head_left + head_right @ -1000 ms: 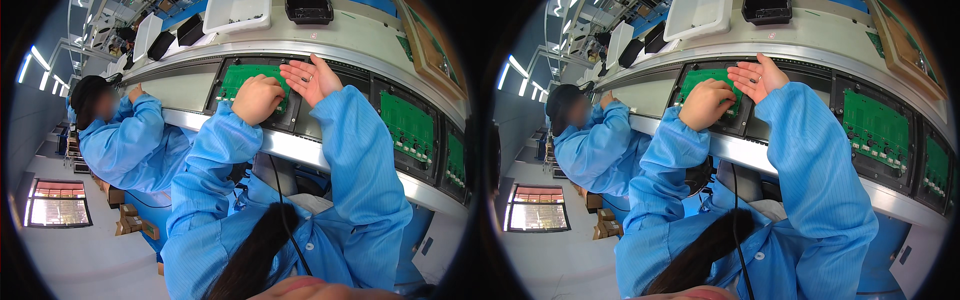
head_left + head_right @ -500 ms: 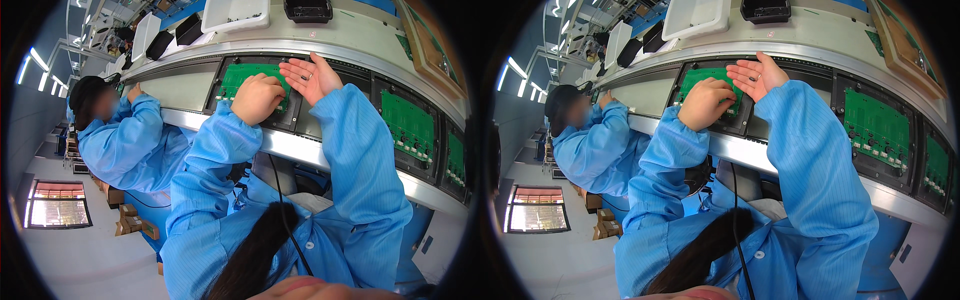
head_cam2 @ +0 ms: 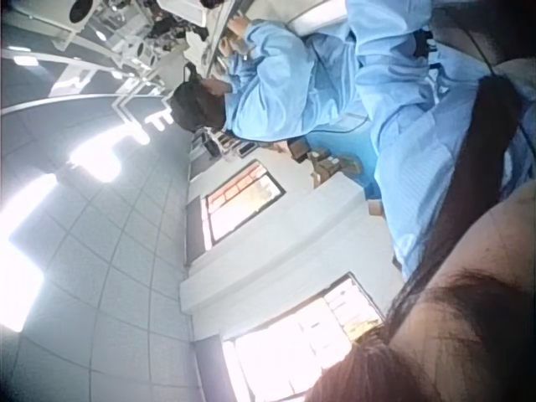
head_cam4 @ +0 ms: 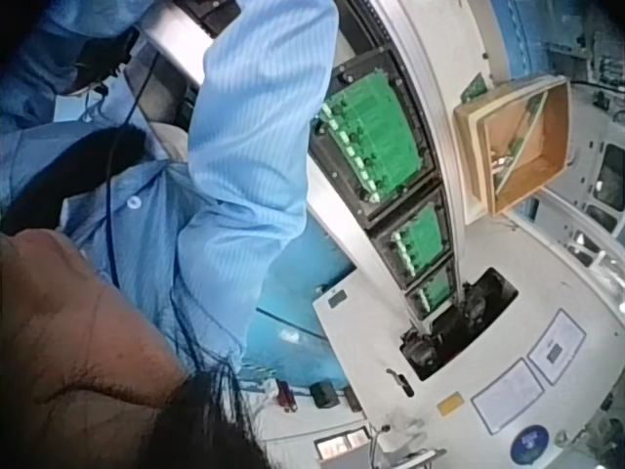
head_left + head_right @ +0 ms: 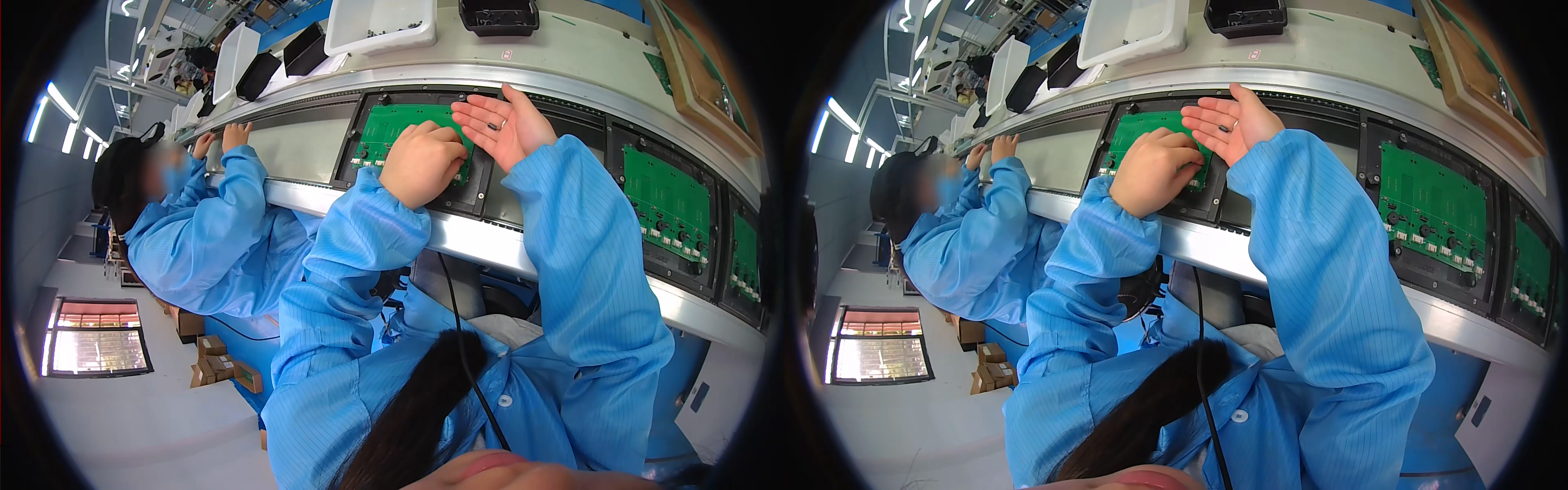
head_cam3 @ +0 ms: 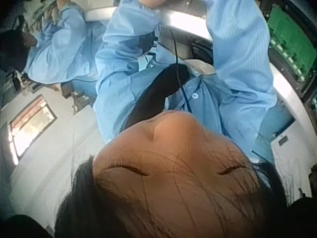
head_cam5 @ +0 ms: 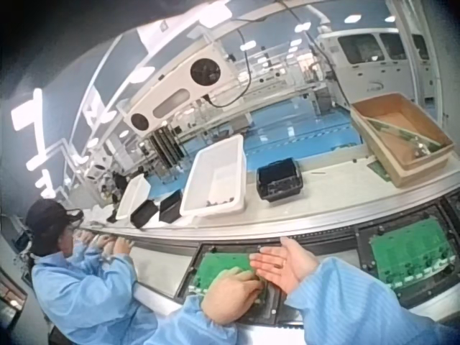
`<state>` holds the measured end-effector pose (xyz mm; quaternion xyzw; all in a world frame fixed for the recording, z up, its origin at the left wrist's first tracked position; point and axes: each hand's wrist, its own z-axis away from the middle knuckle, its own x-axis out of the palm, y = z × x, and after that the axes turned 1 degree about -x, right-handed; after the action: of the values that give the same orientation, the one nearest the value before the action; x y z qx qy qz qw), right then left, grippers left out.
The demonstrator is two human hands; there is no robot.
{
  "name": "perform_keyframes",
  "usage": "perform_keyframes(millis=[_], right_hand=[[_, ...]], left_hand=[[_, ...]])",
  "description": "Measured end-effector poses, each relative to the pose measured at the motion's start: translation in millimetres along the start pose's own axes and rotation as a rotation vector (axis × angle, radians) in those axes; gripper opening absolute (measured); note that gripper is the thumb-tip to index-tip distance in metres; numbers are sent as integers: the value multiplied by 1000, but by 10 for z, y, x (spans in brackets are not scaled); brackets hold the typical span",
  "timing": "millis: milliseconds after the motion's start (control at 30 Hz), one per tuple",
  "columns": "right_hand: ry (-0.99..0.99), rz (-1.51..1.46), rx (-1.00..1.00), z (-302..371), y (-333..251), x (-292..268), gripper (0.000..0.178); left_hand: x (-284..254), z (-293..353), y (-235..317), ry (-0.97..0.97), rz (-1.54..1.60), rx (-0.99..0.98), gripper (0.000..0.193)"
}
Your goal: Assembling electronic components onto printed circuit boards on a production line conveyor belt.
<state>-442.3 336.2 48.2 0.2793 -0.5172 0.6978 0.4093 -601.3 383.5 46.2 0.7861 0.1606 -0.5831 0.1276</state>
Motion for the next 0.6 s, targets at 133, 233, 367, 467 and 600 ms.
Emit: perform_keyframes(millis=[133,233,367,467,600], right_hand=[[0,-4,-2,-11,7,6,50],[-6,0,-6,-17,5,21,50],[-1,0,-8,-37,5,23,49],[4,0,-8,-49,3,28,49],[5,5,-13,-51,1,46,50]], left_hand=[[-13,-10,14,26,-91,27,6],[-17,-19,-10,55,-120,71,6],[-1,-17,-2,60,-133,82,6],[5,-3,18,57,-137,76,5],[-16,19,32,35,-78,25,14]])
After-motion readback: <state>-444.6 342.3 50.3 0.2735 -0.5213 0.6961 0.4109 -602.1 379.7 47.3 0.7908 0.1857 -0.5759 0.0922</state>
